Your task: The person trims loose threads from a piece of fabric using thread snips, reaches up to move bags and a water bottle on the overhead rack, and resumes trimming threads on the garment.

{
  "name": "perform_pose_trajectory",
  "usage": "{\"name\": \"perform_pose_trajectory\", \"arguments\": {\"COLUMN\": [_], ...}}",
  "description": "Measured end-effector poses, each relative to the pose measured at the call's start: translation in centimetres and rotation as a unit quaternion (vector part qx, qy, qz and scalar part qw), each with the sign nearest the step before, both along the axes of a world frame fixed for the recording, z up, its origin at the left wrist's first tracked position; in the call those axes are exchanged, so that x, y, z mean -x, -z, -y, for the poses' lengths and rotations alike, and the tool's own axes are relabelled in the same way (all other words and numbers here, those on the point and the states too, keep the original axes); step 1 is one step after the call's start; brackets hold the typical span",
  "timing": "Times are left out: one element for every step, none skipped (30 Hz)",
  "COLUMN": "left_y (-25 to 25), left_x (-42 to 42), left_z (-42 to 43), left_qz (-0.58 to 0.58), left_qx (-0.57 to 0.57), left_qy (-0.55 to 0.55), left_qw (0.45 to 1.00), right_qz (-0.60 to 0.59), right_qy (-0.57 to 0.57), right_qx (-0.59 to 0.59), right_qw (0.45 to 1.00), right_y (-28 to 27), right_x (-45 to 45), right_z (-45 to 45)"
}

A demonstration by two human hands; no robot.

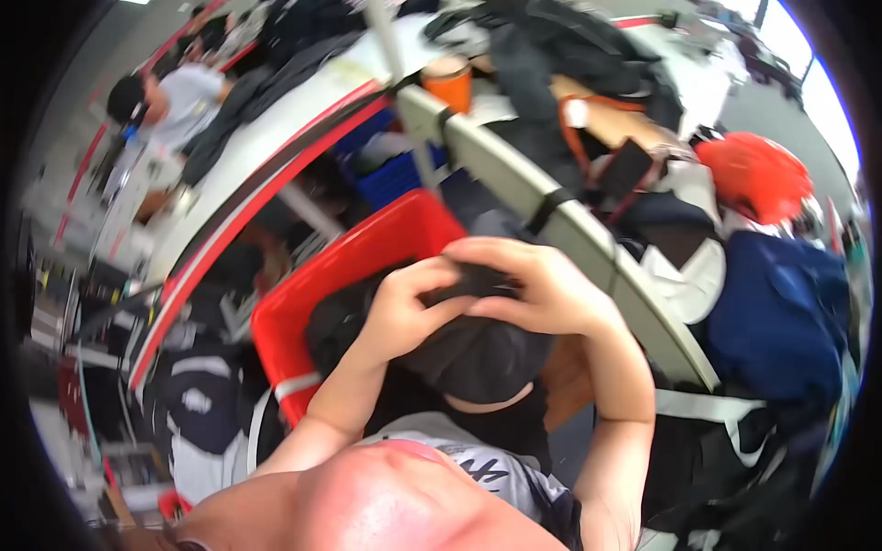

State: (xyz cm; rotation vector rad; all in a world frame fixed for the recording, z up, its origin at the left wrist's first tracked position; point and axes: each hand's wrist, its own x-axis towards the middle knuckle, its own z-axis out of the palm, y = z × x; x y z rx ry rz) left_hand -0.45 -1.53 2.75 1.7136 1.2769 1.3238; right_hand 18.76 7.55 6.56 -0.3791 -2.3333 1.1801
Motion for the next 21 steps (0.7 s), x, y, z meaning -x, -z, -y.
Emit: {"name": "perform_pose_trajectory", "arguments": {"left_y": [-0.1, 0.1, -0.4, -0.4, -0.3, -0.6, -1.0, -1.3, -1.4, -1.3, -1.2, -1.6, -1.5, -1.2, -0.7, 0.1, 0.6, 1.6, 2.0, 2.2, 2.6], "left_x": [0.0, 0.1, 0.2, 0.4, 0.6, 0.6, 0.7, 0.8, 0.8, 0.9, 1.0, 0.9, 0.8, 0.8, 0.8, 0.9, 1.0, 1.2, 1.2, 1.2, 0.9], "left_z": [0.2, 0.2, 0.2, -0.1, -0.2, -0.1, 0.1, 0.1, 0.0, -0.1, 0.0, 0.2, 0.1, 0.0, 0.1, 0.1, 0.6, 0.7, 0.8, 0.8, 0.7], "left_qz": [0.027, 0.027, 0.014, 0.02, 0.024, 0.009, -0.005, -0.018, -0.03, -0.041, -0.052, -0.062, -0.073, -0.087, -0.104, -0.12, -0.14, -0.153, -0.177, -0.193, -0.184], "left_qx": [0.02, 0.03, 0.02, 0.019, 0.015, 0.0, -0.012, -0.024, -0.071, -0.116, -0.158, -0.21, -0.261, -0.305, -0.342, -0.372, -0.373, -0.398, -0.423, -0.44, -0.453], "left_qy": [0.011, 0.028, 0.03, 0.038, 0.045, 0.039, 0.031, 0.019, -0.019, -0.059, -0.101, -0.136, -0.149, -0.162, -0.175, -0.174, -0.163, -0.151, -0.139, -0.128, -0.117], "left_qw": [0.999, 0.999, 0.999, 0.999, 0.999, 0.999, 0.999, 0.999, 0.997, 0.991, 0.981, 0.966, 0.951, 0.934, 0.917, 0.904, 0.903, 0.892, 0.878, 0.868, 0.864], "right_qz": [0.001, 0.013, 0.024, 0.028, 0.057, 0.069, 0.081, 0.084, 0.047, 0.039, 0.03, 0.035, 0.028, 0.02, 0.013, 0.017, 0.039, 0.023, 0.009, 0.024, 0.042], "right_qy": [-0.018, -0.009, -0.004, -0.001, -0.008, -0.002, 0.002, 0.021, 0.045, 0.064, 0.08, 0.097, 0.105, 0.111, 0.115, 0.125, 0.13, 0.145, 0.162, 0.19, 0.218], "right_qx": [-0.057, -0.075, -0.09, -0.107, -0.095, -0.113, -0.128, -0.153, -0.211, -0.235, -0.256, -0.294, -0.295, -0.291, -0.28, -0.264, -0.228, -0.225, -0.222, -0.143, -0.069], "right_qw": [0.998, 0.997, 0.996, 0.994, 0.994, 0.991, 0.988, 0.984, 0.975, 0.969, 0.963, 0.95, 0.949, 0.95, 0.953, 0.956, 0.964, 0.963, 0.961, 0.971, 0.973], "right_y": [0.7, 0.3, 0.0, -0.3, -1.4, -2.1, -2.5, -2.9, -2.7, -2.7, -2.8, -2.5, -2.3, -2.1, -1.6, -1.0, -0.8, -0.5, -0.3, -0.3, -0.2], "right_x": [0.1, 0.2, 0.3, 0.5, 0.4, 0.3, 0.2, 0.1, 0.2, 0.1, 0.1, 0.1, 0.1, -0.1, -0.2, -0.5, -0.9, -1.0, -1.1, -1.3, -1.6], "right_z": [-0.6, -0.6, -0.7, -1.1, -0.8, -0.6, -0.3, 0.2, 0.5, 1.2, 1.9, 2.6, 2.9, 3.3, 3.9, 4.3, 4.9, 5.4, 6.3, 7.4, 8.5]}}
